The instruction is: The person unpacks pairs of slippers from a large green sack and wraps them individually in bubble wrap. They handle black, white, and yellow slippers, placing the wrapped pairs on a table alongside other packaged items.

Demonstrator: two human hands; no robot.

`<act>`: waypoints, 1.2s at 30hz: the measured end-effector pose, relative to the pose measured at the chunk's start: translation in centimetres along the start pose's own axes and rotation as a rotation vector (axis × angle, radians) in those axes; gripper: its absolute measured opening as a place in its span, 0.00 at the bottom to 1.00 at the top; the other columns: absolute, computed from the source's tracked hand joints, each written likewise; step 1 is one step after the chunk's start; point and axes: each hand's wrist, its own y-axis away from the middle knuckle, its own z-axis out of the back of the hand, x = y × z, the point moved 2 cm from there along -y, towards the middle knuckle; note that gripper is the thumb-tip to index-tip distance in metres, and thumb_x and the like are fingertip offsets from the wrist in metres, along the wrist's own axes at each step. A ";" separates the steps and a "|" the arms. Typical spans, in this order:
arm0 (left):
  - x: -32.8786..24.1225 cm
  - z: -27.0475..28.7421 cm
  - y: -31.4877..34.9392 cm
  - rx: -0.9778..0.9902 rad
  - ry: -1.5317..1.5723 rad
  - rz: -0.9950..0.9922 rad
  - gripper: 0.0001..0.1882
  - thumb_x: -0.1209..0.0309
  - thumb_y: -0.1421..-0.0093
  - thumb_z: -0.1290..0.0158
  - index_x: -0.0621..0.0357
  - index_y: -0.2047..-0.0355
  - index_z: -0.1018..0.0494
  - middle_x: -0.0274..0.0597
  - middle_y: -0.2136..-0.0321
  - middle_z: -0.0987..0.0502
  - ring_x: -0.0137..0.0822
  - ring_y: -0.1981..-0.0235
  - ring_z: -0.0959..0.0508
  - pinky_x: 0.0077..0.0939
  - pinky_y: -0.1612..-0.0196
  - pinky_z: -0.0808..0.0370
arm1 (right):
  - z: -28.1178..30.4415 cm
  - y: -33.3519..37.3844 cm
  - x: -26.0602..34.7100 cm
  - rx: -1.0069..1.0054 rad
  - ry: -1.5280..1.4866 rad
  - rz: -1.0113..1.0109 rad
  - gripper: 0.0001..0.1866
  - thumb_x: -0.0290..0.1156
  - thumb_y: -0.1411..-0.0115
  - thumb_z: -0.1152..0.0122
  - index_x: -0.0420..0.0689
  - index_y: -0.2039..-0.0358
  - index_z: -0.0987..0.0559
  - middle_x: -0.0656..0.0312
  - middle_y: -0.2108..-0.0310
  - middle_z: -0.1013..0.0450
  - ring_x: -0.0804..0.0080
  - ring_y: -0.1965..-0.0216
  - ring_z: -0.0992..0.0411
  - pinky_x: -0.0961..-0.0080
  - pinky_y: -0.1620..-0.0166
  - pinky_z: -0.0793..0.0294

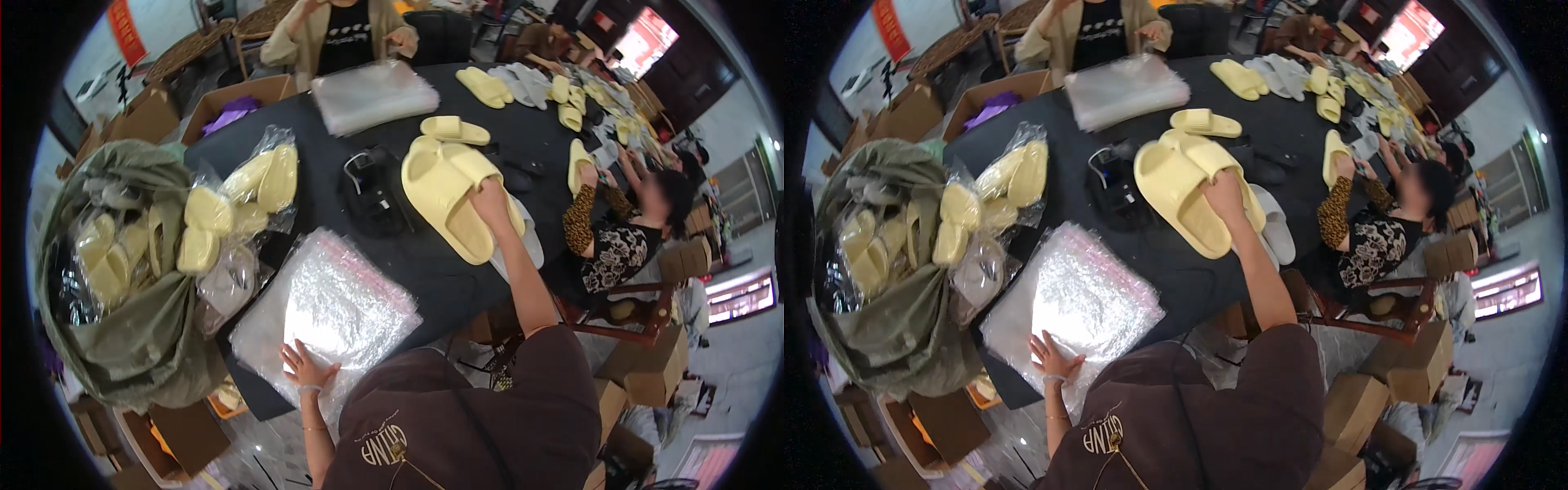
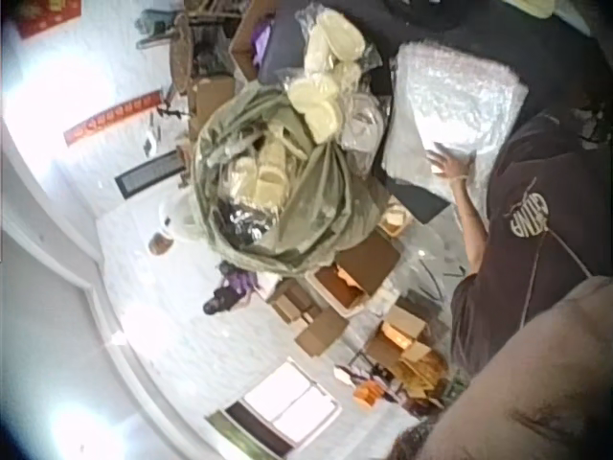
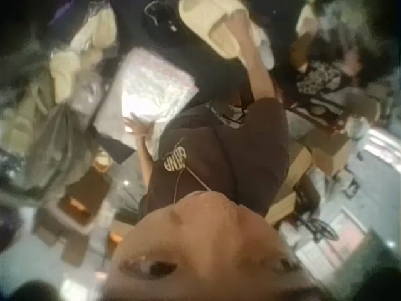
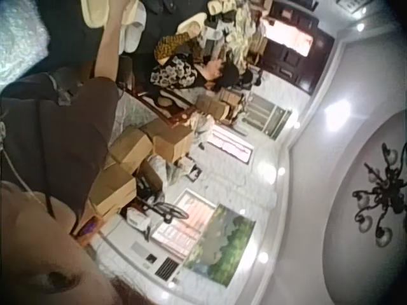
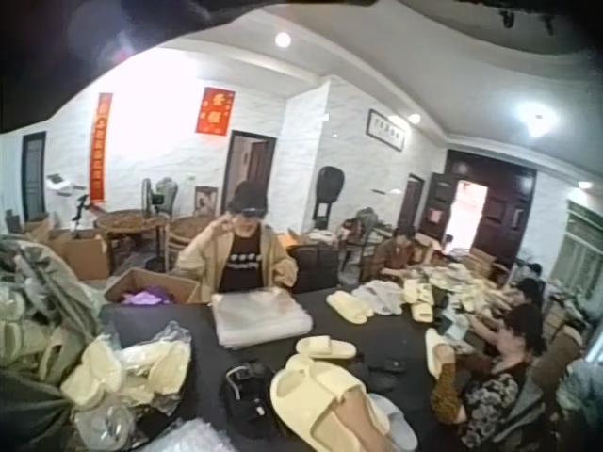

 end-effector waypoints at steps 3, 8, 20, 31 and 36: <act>-0.3 0.0 -0.1 0.011 0.001 -0.022 0.72 0.41 0.74 0.35 0.50 0.36 0.69 0.52 0.36 0.74 0.51 0.36 0.74 0.65 0.43 0.63 | -0.5 -0.5 -11.3 0.110 0.342 -0.099 0.11 0.27 0.55 0.46 0.35 0.71 0.23 0.43 0.70 0.27 0.50 0.65 0.28 0.61 0.62 0.30; 0.1 -0.1 0.2 0.015 -0.007 -0.013 0.72 0.41 0.74 0.36 0.50 0.37 0.70 0.52 0.37 0.74 0.51 0.36 0.74 0.67 0.44 0.64 | 1.2 -1.9 -20.0 0.069 0.616 -0.257 0.11 0.29 0.53 0.46 0.35 0.72 0.23 0.44 0.66 0.27 0.50 0.61 0.29 0.58 0.58 0.30; 0.5 -0.7 -0.3 -0.001 0.014 -0.021 0.74 0.32 0.78 0.40 0.51 0.36 0.67 0.51 0.36 0.74 0.51 0.36 0.74 0.66 0.43 0.64 | 0.6 -1.7 -26.8 -0.322 0.412 -0.084 0.16 0.26 0.50 0.50 0.41 0.59 0.25 0.47 0.60 0.32 0.50 0.58 0.32 0.59 0.55 0.33; -0.4 -0.6 -0.5 0.089 -0.042 0.049 0.74 0.40 0.76 0.36 0.50 0.37 0.72 0.51 0.37 0.78 0.51 0.36 0.76 0.66 0.43 0.66 | -5.0 15.6 -23.2 -0.356 0.311 -0.234 0.14 0.22 0.48 0.51 0.46 0.61 0.26 0.56 0.61 0.30 0.57 0.55 0.34 0.62 0.54 0.36; -0.1 -0.9 -0.8 0.078 -0.065 0.027 0.74 0.40 0.75 0.35 0.50 0.37 0.73 0.51 0.37 0.78 0.52 0.37 0.76 0.67 0.43 0.64 | -5.1 24.4 -22.0 -0.299 0.173 -0.492 0.12 0.26 0.45 0.50 0.49 0.61 0.24 0.61 0.59 0.30 0.61 0.54 0.34 0.64 0.53 0.37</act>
